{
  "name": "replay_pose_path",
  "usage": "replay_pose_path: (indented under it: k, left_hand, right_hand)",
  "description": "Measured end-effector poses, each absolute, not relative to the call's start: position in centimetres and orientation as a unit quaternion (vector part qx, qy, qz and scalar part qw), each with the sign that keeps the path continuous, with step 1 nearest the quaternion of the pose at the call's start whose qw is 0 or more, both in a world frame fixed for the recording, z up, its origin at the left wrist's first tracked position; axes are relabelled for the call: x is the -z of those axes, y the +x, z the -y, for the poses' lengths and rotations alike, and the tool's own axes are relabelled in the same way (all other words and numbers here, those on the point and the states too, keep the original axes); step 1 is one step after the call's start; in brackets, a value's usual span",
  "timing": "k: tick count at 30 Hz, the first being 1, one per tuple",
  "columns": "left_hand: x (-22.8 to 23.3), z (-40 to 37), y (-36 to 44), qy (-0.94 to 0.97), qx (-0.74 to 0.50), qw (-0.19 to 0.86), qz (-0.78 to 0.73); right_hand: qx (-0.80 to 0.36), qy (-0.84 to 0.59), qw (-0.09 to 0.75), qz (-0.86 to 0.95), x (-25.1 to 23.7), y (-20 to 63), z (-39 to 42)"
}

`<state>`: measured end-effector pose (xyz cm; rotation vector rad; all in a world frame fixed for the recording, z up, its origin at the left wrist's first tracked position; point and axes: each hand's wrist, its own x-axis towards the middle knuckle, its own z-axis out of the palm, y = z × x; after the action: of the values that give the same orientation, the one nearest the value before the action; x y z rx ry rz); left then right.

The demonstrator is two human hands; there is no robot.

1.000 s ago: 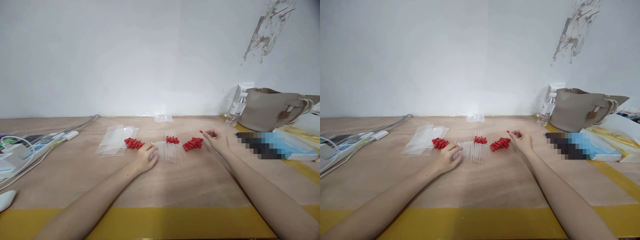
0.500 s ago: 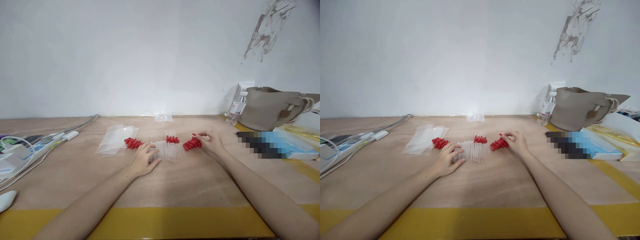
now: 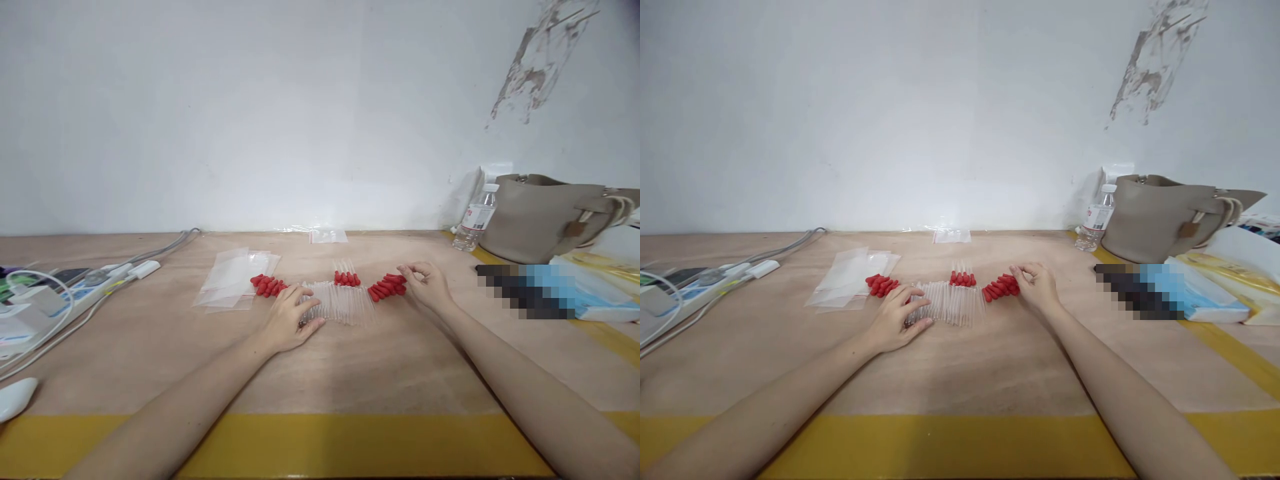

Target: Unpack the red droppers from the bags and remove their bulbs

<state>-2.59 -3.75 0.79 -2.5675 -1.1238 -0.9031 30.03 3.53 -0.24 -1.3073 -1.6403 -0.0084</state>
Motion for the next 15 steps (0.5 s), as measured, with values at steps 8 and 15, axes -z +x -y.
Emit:
replay_pose_path:
  k: [8, 15]
  left_hand:
    - [-0.8, 3.8, -2.6, -0.876, 0.299, 0.089, 0.369]
    - [-1.0, 4.2, -2.7, -0.884, 0.289, 0.073, 0.36]
  right_hand:
    - [0.022, -0.658, 0.256, 0.708, -4.6, 24.7, -3.3]
    - [-0.069, -0.733, 0.105, 0.669, -4.7, 19.1, -7.3]
